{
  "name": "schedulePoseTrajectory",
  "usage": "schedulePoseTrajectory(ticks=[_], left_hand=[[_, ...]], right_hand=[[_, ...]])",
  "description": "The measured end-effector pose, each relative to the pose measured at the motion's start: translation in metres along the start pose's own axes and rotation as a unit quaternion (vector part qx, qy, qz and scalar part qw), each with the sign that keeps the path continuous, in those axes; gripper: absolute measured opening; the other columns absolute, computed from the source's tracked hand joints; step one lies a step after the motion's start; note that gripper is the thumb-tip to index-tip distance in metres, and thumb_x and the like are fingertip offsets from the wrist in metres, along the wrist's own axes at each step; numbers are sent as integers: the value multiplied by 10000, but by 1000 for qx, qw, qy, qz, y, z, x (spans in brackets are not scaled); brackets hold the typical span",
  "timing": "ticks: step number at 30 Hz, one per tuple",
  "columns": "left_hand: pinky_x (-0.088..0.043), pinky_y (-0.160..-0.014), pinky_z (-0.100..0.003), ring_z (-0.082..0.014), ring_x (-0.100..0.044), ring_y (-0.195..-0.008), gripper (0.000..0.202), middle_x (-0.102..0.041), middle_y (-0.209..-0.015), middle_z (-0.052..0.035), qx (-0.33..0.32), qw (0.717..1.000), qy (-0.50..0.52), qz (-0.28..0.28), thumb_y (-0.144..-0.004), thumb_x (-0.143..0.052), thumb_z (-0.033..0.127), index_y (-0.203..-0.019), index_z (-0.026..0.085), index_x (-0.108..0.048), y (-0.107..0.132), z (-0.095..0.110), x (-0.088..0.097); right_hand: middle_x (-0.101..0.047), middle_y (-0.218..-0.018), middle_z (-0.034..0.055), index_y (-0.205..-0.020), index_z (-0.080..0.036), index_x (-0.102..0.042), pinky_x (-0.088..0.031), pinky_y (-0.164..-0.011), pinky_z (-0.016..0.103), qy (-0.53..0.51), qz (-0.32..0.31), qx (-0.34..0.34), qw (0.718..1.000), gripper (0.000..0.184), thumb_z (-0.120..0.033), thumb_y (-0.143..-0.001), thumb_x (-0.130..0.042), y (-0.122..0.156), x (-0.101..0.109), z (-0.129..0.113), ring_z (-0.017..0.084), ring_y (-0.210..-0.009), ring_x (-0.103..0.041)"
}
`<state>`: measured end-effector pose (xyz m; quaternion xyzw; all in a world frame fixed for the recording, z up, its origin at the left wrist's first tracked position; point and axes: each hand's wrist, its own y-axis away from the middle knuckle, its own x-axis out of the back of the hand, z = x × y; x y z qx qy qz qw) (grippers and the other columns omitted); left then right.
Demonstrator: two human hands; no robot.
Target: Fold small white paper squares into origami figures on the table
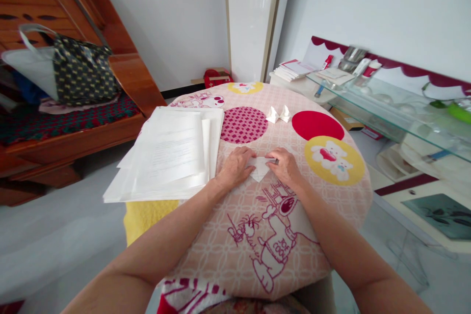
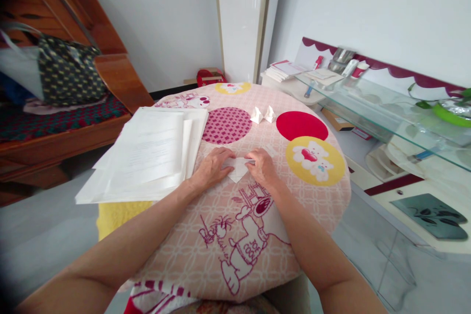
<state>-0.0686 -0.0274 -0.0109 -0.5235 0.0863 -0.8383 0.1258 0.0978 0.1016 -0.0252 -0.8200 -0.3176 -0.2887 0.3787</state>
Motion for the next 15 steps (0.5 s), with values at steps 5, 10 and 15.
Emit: schedulePoseTrajectory(ticks=[5,10,15], left_hand=[[-489,-985,-388,-233,-610,-1046,291,-675,-1065,-73,14,1000,-14,1,-808,-705,147,-1094,168,-659,-3,-1,0],[-497,-956,-377,-230,-631,-1005,273,-700,-1023,-71,39,999,-17,-7,-811,-693,143,-1083,162,-692,-4,-7,0],[-512,-912,-353,-225,-645,-961,194,-711,-962,-65,49,998,-23,-11,-813,-697,151,-1001,169,-736,-4,-7,1]], right_hand=[[-696,-840,65,-794,-180,-699,-474,-815,363,-3,-13,-1,1000,155,-34,-744,-694,-2,1,0,230,-860,-625],[-673,-820,56,-780,-181,-692,-461,-799,351,4,-26,6,1000,135,-48,-766,-680,-3,0,0,222,-845,-609],[-636,-784,51,-751,-185,-689,-438,-775,336,30,-43,36,998,140,-62,-807,-651,-3,1,-2,214,-827,-576]])
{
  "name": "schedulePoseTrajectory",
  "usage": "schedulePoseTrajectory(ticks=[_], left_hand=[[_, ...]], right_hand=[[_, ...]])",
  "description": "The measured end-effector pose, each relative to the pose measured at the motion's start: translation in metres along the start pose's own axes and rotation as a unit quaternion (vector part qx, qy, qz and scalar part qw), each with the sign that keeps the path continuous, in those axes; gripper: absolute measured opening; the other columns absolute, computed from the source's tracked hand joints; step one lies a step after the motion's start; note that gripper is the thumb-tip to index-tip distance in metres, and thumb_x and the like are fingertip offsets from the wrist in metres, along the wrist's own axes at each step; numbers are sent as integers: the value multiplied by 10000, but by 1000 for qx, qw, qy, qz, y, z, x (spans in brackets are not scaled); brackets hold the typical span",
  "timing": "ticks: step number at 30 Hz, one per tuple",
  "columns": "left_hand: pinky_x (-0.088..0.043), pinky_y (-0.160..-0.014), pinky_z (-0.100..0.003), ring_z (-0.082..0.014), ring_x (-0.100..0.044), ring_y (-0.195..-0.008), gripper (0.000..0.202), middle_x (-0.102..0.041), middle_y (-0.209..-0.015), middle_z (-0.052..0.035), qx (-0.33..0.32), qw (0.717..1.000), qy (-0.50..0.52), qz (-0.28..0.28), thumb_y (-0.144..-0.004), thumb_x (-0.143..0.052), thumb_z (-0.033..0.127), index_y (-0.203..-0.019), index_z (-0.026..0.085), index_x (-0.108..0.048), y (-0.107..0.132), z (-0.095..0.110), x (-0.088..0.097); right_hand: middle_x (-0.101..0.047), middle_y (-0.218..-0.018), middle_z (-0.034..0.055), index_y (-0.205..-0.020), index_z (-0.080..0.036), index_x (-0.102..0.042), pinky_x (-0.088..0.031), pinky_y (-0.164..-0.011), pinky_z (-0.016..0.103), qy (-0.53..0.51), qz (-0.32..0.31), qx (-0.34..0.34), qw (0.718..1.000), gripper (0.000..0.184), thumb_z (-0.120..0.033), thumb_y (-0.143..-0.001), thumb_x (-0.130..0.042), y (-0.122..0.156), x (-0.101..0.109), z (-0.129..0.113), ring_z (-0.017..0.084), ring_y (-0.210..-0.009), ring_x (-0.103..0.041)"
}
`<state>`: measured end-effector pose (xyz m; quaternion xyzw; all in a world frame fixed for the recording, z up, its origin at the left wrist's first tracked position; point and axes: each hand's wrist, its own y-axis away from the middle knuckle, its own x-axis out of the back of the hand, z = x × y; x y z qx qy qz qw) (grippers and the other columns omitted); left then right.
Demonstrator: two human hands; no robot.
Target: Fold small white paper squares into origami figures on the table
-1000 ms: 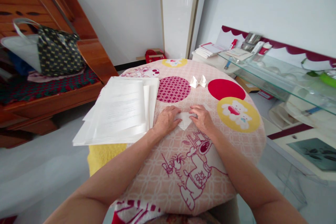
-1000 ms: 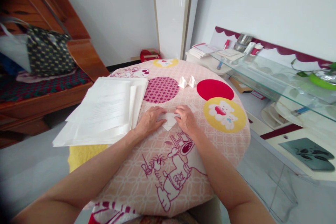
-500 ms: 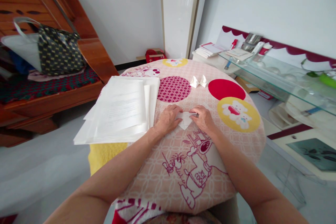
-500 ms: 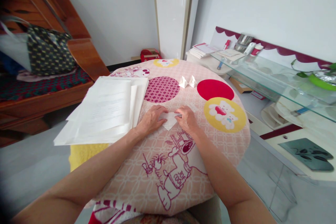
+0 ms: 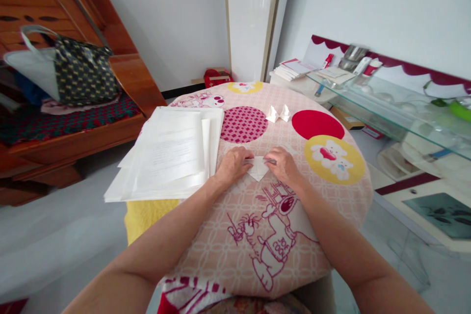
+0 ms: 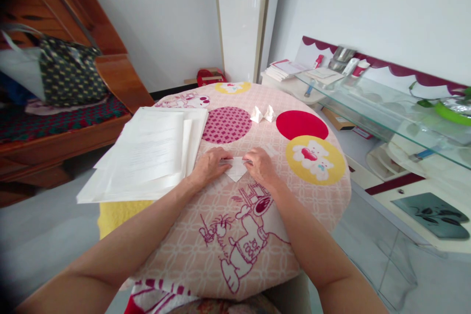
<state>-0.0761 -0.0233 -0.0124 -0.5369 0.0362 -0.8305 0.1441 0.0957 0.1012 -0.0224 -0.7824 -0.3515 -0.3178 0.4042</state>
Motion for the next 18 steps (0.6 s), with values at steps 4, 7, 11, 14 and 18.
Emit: schedulePoseTrajectory(ticks=[4,7,11,14,18], left_hand=[[-514,-891,-333,-211,-640,-948,159,-710,-941,-56,-29,1000,-3,6,-837,-670,132,-957,187,-758,2,2,-1],[-517,-859,-314,-206,-634,-956,164,-709,-944,-51,-41,999,-22,-1,-876,-635,146,-957,204,-766,6,4,-1],[-506,-786,-297,-207,-632,-947,209,-705,-957,-65,-57,996,-70,-22,-928,-565,166,-969,198,-767,11,9,2],[-486,-732,-289,-208,-633,-912,238,-700,-921,-78,-61,992,-103,-44,-949,-534,181,-940,192,-772,13,14,6],[-472,-692,-298,-220,-638,-890,263,-698,-901,-87,-60,987,-130,-76,-963,-514,196,-948,187,-776,13,18,10]], right_hand=[[-584,-730,44,-696,-188,-683,-410,-750,334,36,-8,41,998,216,-94,-872,-600,2,0,-3,209,-799,-533],[-563,-712,44,-662,-192,-681,-403,-754,342,53,-18,55,997,283,-97,-897,-554,3,-1,-5,211,-792,-512],[-581,-741,68,-687,-183,-703,-413,-762,353,76,-41,69,994,311,-89,-907,-504,7,-1,-8,226,-820,-512],[-605,-790,87,-737,-178,-719,-424,-776,353,99,-64,77,990,294,-76,-896,-494,9,0,-11,240,-866,-516],[-631,-838,104,-778,-172,-722,-437,-780,357,126,-90,80,985,266,-84,-900,-503,12,1,-15,249,-882,-520]])
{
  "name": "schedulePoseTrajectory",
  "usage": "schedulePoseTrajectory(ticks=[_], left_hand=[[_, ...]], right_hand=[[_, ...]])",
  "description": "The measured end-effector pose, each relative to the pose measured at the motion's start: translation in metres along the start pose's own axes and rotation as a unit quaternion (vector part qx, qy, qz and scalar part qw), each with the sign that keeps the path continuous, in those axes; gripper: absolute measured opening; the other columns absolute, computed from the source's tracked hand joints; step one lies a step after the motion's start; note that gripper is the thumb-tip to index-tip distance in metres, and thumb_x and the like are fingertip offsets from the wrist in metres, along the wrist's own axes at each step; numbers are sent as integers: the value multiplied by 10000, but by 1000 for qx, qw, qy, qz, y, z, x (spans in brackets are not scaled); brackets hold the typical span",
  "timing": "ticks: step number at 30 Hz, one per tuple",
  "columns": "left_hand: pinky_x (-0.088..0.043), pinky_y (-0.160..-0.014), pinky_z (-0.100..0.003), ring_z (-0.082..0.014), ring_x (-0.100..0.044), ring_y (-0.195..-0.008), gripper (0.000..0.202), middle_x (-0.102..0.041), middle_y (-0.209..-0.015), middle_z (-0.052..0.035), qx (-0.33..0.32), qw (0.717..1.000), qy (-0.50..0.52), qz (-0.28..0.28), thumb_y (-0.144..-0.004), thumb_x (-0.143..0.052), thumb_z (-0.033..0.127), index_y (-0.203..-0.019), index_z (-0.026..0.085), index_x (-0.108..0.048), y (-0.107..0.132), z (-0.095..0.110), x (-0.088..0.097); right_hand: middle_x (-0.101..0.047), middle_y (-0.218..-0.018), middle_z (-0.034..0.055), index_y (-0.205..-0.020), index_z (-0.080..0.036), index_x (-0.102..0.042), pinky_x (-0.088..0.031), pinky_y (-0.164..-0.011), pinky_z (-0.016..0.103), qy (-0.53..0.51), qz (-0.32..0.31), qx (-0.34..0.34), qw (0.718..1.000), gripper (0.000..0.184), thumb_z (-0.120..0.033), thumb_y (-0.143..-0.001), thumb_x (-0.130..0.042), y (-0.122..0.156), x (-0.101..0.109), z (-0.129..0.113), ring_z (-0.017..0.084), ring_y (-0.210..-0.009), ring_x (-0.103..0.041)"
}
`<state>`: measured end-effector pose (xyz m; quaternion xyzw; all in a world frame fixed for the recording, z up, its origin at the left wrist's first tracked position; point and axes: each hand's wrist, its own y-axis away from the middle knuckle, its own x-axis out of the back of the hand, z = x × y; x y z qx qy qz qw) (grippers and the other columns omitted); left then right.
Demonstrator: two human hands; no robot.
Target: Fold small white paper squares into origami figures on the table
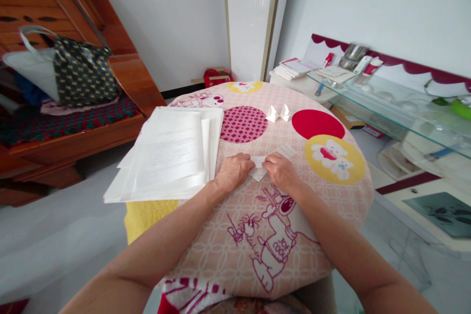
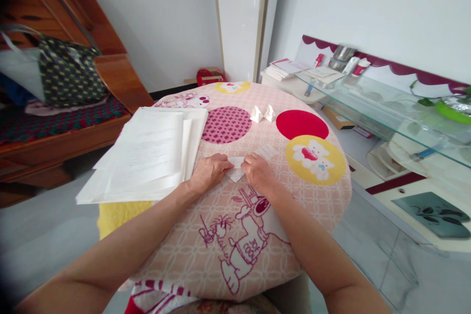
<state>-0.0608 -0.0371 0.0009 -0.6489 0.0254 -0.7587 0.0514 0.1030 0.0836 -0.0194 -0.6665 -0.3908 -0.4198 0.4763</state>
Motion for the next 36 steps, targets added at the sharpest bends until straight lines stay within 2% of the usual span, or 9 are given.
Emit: schedulePoseTrajectory(ticks=[4,9,11,16,19,22,26,31,36], left_hand=[[-463,-685,-303,-224,-643,-883,268,-690,-876,-83,-11,1000,-9,-23,-956,-508,185,-922,189,-775,1,-1,2],[-456,-697,-288,-213,-647,-905,247,-685,-947,-68,-27,1000,0,0,-942,-549,221,-1124,226,-716,5,-1,5],[-447,-666,-285,-219,-639,-903,231,-673,-974,-77,-41,999,-19,-3,-957,-534,260,-1102,222,-711,6,1,7],[-432,-634,-276,-215,-621,-883,219,-658,-989,-79,-61,996,-59,-17,-975,-506,290,-1024,218,-707,7,6,10],[-435,-655,-269,-203,-618,-886,200,-663,-1000,-70,-60,996,-60,-23,-970,-522,291,-1000,220,-707,6,6,10],[-439,-670,-266,-198,-619,-888,204,-668,-994,-63,-57,997,-52,-26,-972,-520,291,-1002,222,-710,5,5,10],[-432,-654,-267,-203,-624,-889,220,-673,-994,-66,-51,997,-49,-33,-977,-508,288,-997,217,-716,4,6,12],[-436,-647,-275,-206,-623,-881,230,-671,-1001,-70,-54,997,-43,-32,-977,-507,292,-950,212,-721,4,6,12],[-454,-667,-274,-204,-622,-889,244,-664,-988,-79,-48,998,-25,-20,-975,-504,303,-946,211,-728,4,4,8]], right_hand=[[-634,-836,106,-747,-181,-703,-441,-769,359,6,-8,-3,1000,256,-80,-892,-517,2,0,-2,245,-859,-523],[-637,-817,106,-701,-171,-679,-448,-756,353,-6,8,-3,1000,233,-47,-842,-541,7,-2,-4,239,-839,-543],[-645,-799,94,-697,-174,-683,-454,-741,339,-38,29,-21,999,232,-25,-808,-544,7,-3,-4,231,-832,-566],[-731,-822,51,-786,-187,-739,-481,-719,294,-179,97,-153,967,258,-6,-765,-556,-5,-2,-2,188,-782,-656],[-752,-775,36,-754,-193,-750,-477,-670,280,-217,82,-249,940,163,-85,-775,-629,-19,-2,-2,179,-718,-677],[-726,-680,29,-660,-207,-724,-445,-599,267,-161,63,-291,941,90,-164,-737,-706,-29,-6,-5,173,-646,-653],[-688,-615,21,-591,-221,-691,-393,-528,248,-85,74,-307,945,122,-183,-702,-725,-33,-7,-8,155,-584,-610],[-699,-627,27,-605,-217,-724,-358,-514,257,-79,37,-355,931,89,-141,-653,-721,-29,6,4,162,-587,-606],[-658,-548,18,-574,-191,-714,-375,-524,259,-104,5,-403,909,109,-96,-625,-695,-19,21,24,170,-558,-598]])
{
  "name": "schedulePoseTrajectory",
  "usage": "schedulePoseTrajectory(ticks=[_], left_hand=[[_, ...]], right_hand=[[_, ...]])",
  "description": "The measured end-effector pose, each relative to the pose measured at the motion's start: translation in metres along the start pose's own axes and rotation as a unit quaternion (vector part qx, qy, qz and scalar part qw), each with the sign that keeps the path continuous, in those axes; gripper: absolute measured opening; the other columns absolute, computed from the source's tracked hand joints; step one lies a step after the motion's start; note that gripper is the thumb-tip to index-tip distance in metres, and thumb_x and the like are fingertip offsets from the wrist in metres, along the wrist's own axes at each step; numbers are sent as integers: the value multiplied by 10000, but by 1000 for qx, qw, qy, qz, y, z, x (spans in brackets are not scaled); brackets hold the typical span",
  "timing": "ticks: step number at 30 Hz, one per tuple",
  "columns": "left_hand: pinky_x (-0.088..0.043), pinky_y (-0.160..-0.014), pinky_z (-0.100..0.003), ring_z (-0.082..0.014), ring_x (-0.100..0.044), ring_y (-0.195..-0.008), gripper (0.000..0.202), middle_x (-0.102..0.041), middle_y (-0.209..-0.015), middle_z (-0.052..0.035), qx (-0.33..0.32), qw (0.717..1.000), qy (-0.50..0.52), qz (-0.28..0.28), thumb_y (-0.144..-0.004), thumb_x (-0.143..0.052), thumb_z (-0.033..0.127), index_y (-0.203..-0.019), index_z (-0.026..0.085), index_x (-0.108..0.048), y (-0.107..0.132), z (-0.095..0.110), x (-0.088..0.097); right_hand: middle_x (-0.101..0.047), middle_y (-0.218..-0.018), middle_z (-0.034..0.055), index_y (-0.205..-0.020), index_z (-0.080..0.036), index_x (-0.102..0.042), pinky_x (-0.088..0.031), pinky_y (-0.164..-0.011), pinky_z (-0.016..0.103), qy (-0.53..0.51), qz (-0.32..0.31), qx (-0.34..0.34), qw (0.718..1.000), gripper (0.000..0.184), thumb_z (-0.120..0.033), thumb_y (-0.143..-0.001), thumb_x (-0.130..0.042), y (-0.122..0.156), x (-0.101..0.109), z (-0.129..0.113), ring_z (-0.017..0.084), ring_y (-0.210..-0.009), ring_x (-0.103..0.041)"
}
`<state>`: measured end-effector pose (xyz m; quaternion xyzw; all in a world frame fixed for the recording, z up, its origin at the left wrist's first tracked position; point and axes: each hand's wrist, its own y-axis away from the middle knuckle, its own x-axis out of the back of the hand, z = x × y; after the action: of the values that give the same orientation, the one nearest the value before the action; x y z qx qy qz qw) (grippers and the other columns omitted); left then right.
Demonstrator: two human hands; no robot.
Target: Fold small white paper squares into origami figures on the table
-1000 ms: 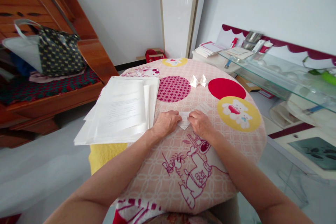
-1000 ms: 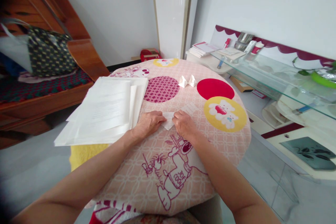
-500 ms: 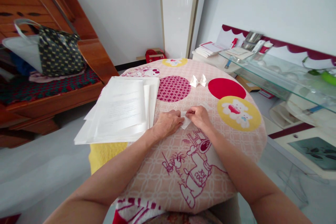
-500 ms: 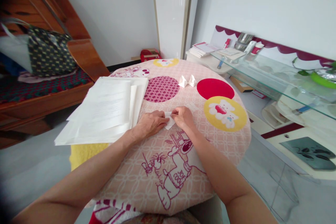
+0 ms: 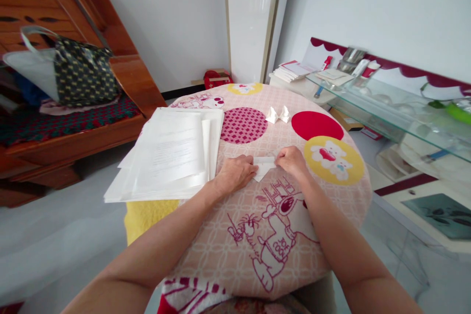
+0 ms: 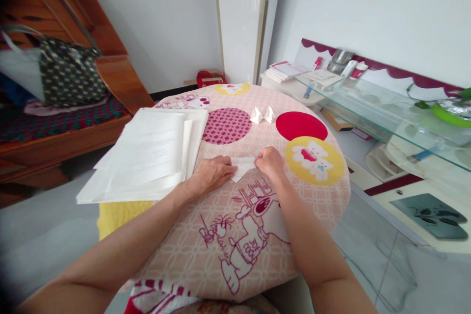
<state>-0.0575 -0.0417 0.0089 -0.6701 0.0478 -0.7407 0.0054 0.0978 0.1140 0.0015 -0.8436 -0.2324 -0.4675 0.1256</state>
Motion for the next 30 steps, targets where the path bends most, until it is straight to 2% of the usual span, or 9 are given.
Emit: schedulePoseTrajectory(ticks=[3,5,6,8,11,15,21,25,30], left_hand=[[-456,-668,-272,-204,-626,-895,231,-665,-992,-78,-1,1000,1,-3,-969,-516,301,-947,214,-729,0,0,0],[-455,-662,-278,-211,-628,-895,219,-669,-998,-78,-2,1000,-2,-6,-963,-527,295,-955,218,-731,0,1,1],[-455,-663,-280,-213,-629,-893,214,-672,-999,-77,-2,1000,-3,-6,-962,-530,290,-959,220,-732,0,1,2],[-455,-672,-279,-211,-631,-890,220,-677,-997,-75,1,1000,-1,-3,-968,-521,286,-977,227,-733,0,1,3],[-456,-680,-276,-213,-637,-904,245,-680,-986,-72,12,1000,3,4,-983,-500,298,-1059,243,-726,1,2,4],[-463,-679,-289,-227,-641,-915,267,-678,-988,-83,24,1000,-7,0,-984,-497,285,-1132,231,-712,2,3,4],[-478,-707,-312,-251,-646,-932,245,-673,-958,-113,56,998,-29,-15,-965,-533,294,-956,164,-741,3,4,5],[-480,-715,-323,-267,-657,-956,300,-684,-973,-137,100,993,-44,-41,-983,-496,307,-918,134,-731,5,1,13],[-485,-746,-349,-302,-676,-954,305,-708,-959,-166,196,977,-56,-57,-960,-521,343,-1000,108,-712,5,-9,18]], right_hand=[[-646,-536,5,-597,-179,-704,-382,-525,252,-49,31,7,998,120,-92,-662,-651,4,2,2,162,-537,-588],[-682,-600,11,-683,-176,-727,-402,-538,248,-110,53,61,991,127,-119,-728,-623,10,-3,-4,161,-566,-608],[-712,-662,21,-729,-177,-740,-424,-571,249,-131,45,106,985,141,-124,-755,-613,13,-7,-8,164,-609,-631],[-744,-757,50,-762,-177,-755,-457,-657,269,-118,26,191,974,150,-122,-782,-616,18,-17,-16,178,-696,-660],[-751,-786,74,-764,-174,-768,-459,-696,294,-47,-1,240,970,158,-98,-784,-631,20,-29,-21,199,-744,-667],[-744,-815,71,-787,-187,-783,-466,-713,293,-4,-16,271,962,188,-98,-812,-619,18,-32,-18,196,-776,-661],[-716,-802,79,-807,-149,-784,-455,-707,290,-6,-20,274,961,166,-71,-815,-638,21,-28,-15,188,-760,-647],[-701,-783,70,-779,-146,-777,-439,-701,283,-20,-21,274,961,182,-50,-818,-627,22,-29,-15,179,-753,-636],[-690,-767,59,-742,-159,-763,-425,-693,280,-34,-24,274,961,189,-45,-806,-626,22,-29,-14,172,-739,-618]])
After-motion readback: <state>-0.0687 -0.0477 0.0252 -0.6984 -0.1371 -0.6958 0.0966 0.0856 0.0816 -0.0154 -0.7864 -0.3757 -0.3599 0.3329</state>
